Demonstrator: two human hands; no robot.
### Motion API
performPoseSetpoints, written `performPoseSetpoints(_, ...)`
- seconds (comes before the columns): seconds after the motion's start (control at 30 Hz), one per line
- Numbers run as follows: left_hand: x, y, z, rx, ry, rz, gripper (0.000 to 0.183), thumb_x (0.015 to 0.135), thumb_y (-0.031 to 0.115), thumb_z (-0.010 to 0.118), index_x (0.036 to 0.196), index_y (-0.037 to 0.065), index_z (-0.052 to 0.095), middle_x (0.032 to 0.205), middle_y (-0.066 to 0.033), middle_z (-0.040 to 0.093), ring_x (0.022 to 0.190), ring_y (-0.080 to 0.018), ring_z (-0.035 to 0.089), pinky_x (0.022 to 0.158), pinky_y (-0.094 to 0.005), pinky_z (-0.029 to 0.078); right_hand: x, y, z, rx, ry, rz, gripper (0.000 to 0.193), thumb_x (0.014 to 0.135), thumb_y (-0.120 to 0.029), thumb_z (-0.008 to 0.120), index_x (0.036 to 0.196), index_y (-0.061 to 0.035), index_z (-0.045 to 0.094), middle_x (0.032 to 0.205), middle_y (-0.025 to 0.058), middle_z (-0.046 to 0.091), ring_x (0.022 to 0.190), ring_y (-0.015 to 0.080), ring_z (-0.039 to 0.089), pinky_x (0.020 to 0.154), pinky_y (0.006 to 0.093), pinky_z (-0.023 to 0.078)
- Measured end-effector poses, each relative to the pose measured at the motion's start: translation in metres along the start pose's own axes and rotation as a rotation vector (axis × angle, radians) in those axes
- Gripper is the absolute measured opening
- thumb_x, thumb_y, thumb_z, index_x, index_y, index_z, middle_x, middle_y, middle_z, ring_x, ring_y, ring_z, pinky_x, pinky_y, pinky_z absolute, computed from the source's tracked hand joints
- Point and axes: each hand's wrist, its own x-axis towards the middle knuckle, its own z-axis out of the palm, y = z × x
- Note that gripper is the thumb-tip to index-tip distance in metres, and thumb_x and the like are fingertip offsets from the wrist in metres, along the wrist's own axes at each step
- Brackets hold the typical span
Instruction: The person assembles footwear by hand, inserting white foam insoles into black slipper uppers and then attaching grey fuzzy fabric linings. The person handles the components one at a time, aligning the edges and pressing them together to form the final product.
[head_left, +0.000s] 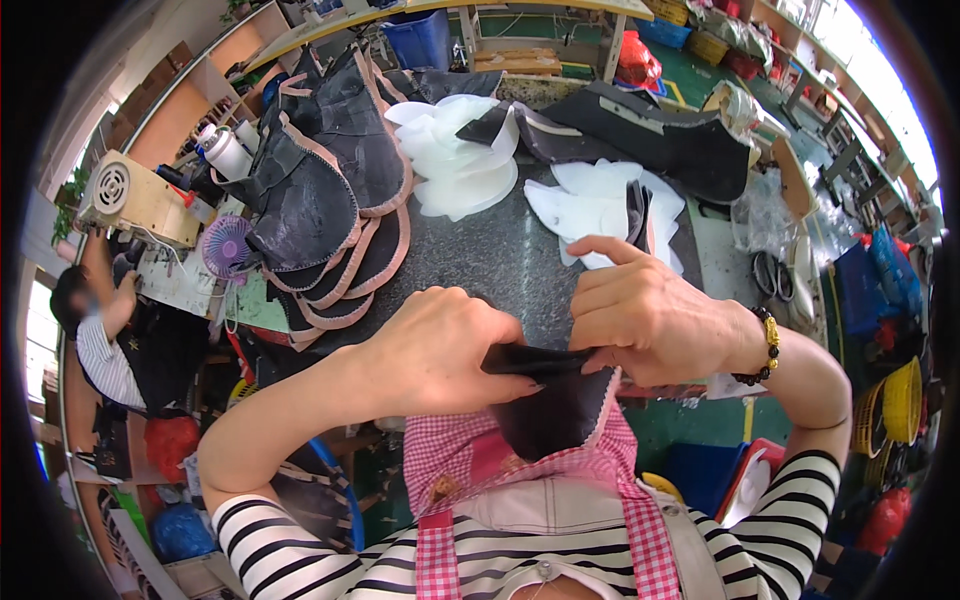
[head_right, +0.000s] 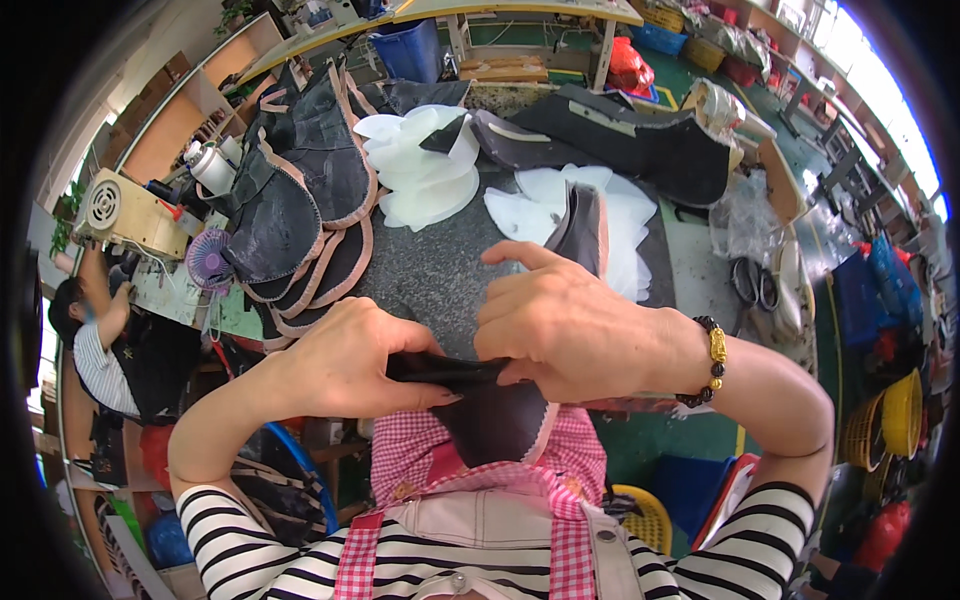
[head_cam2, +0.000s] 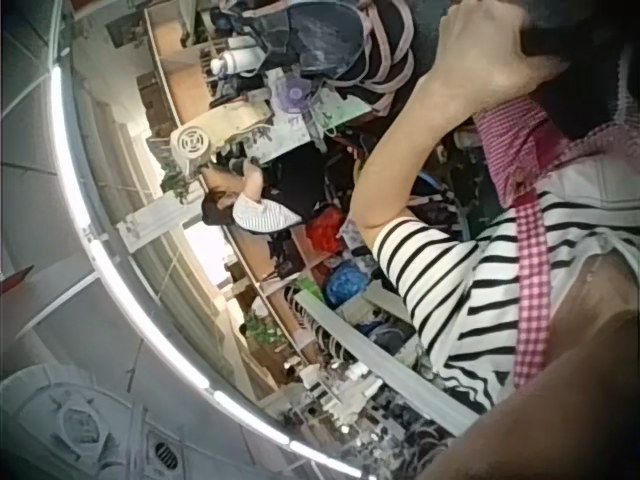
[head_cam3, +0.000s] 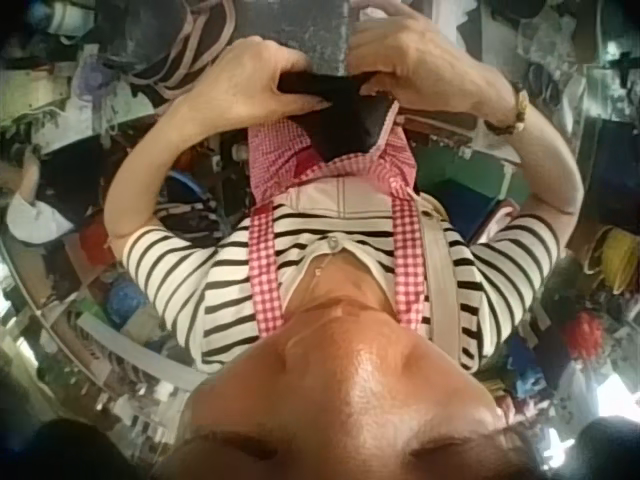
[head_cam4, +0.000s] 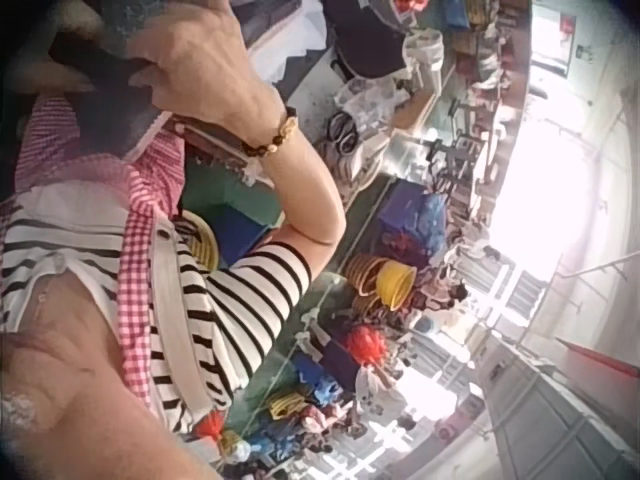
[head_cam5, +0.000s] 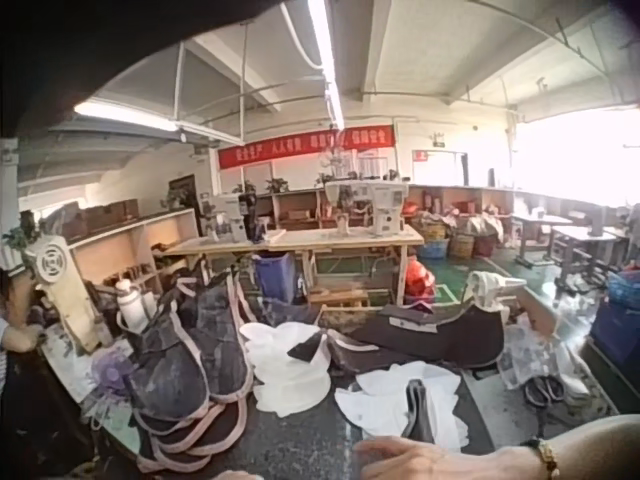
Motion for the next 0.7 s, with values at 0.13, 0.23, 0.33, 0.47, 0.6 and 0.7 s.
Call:
performPoseSetpoints(0.13, 0.006, 0.008, -0.003, 0.161, 0.050, 0.029, 0.029, 0.073, 0.031, 0.074, 0.072, 0.003, 0.069, 0.059, -0.0155, 0.062, 0.058, -0.0337, 0.064, 0.056, -0.0405, 0.051, 0.003, -0.002, -0.009, 0.025, -0.031, 0.066, 0.019, 0.073, -0.012, 0.074, 0.087, -0.0059, 0.064, 0.084, 0.0043, 0.059, 0.090, 0.0239, 0.060, 0.104, 0.0561, 0.031)
performPoseSetpoints(0.23, 0.009, 0.010, -0.002, 0.149, 0.057, 0.074, 0.030, 0.074, 0.032, 0.071, 0.068, 0.002, 0.068, 0.058, -0.0170, 0.061, 0.060, -0.0360, 0.064, 0.057, -0.0438, 0.051, -0.004, 0.002, 0.008, 0.050, 0.038, 0.068, 0.020, 0.078, -0.016, 0.074, 0.092, -0.0056, 0.064, 0.091, 0.0059, 0.060, 0.093, 0.0246, 0.060, 0.103, 0.0584, 0.031)
performPoseSetpoints(0.33, 0.011, 0.011, -0.001, 0.131, 0.132, 0.147, 0.034, 0.075, 0.035, 0.071, 0.069, 0.002, 0.069, 0.055, -0.0169, 0.059, 0.055, -0.0356, 0.061, 0.055, -0.0423, 0.050, 0.002, -0.001, -0.001, -0.057, 0.065, 0.015, 0.018, 0.076, -0.016, 0.075, 0.087, -0.0055, 0.064, 0.092, 0.0056, 0.061, 0.091, 0.0241, 0.060, 0.103, 0.0556, 0.034)
performPoseSetpoints(0.47, 0.008, 0.012, -0.008, 0.001, 0.007, 0.098, 0.037, 0.077, 0.030, 0.073, 0.097, 0.000, 0.065, 0.065, -0.0167, 0.065, 0.060, -0.0291, 0.066, 0.058, -0.0369, 0.052, 0.005, -0.005, 0.008, 0.066, 0.106, 0.009, 0.021, 0.073, -0.018, 0.078, 0.081, -0.0059, 0.063, 0.082, 0.0035, 0.061, 0.084, 0.0237, 0.062, 0.099, 0.0505, 0.038)
performPoseSetpoints(0.6, -0.009, -0.015, -0.014, -0.817, -0.200, 0.036, 0.065, 0.077, 0.020, 0.078, 0.129, 0.003, 0.044, 0.089, -0.0201, 0.070, 0.080, -0.0237, 0.070, 0.072, -0.0317, 0.055, -0.004, -0.008, 0.013, 0.182, 0.213, -0.031, 0.025, 0.069, -0.017, 0.081, 0.080, -0.0060, 0.062, 0.080, 0.0020, 0.063, 0.081, 0.0215, 0.063, 0.097, 0.0469, 0.040)
performPoseSetpoints(0.7, -0.019, -0.029, 0.002, -1.116, -0.116, 0.080, 0.086, 0.068, 0.018, 0.087, 0.135, 0.005, 0.035, 0.104, -0.0238, 0.067, 0.097, -0.0268, 0.067, 0.085, -0.0337, 0.054, -0.004, -0.004, 0.013, 0.273, 0.264, -0.017, 0.024, 0.068, -0.013, 0.082, 0.077, -0.0058, 0.061, 0.082, 0.0023, 0.065, 0.080, 0.0211, 0.064, 0.098, 0.0464, 0.039)
